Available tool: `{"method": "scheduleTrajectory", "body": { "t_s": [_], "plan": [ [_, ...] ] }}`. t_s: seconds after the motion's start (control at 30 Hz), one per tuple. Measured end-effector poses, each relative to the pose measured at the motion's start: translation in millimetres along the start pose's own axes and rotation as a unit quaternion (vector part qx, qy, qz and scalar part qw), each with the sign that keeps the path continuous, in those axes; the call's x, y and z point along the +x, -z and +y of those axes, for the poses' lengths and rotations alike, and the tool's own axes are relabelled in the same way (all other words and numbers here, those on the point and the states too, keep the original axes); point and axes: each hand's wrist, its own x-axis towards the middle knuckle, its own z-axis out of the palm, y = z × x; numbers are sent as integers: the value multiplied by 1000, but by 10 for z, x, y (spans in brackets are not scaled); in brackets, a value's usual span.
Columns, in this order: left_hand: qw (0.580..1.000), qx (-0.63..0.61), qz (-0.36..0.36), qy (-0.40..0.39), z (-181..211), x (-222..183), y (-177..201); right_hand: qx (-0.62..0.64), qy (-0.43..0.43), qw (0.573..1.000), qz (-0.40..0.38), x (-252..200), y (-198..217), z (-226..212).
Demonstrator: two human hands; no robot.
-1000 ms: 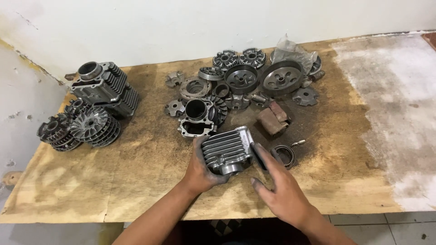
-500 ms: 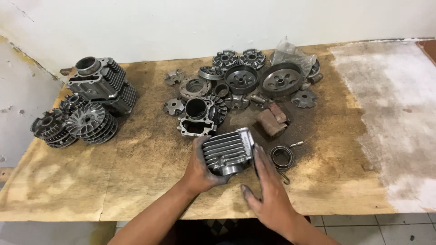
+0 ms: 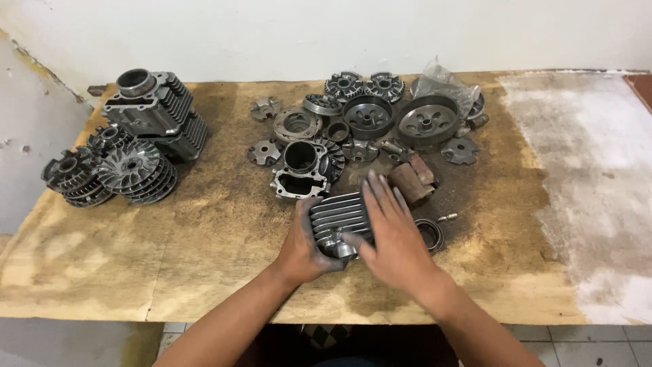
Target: Cleaning a motorcycle engine cylinder block with a cloth.
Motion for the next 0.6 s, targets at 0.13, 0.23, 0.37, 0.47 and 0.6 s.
{"method": "scheduleTrajectory", "body": {
  "t_s": [0.13,0.23,0.37,0.47,0.6],
  "plan": [
    [994,78,-29,-70,-207,-86,14,-243,128,957,91,-100,-403,42],
    [992,96,-31,-76,-284,-132,15,-249,204,943,88,-96,-406,-216],
    [985,134,-41,-97,-336,-111,12,-194,204,955,97,-125,-408,-217],
    [991,98,-48,-72,-132,-60,52,-349,140,917,133,-174,-428,10],
    [986,106,-32,-123,-92,-56,72,-209,56,970,113,-254,-382,38]
  ]
}}
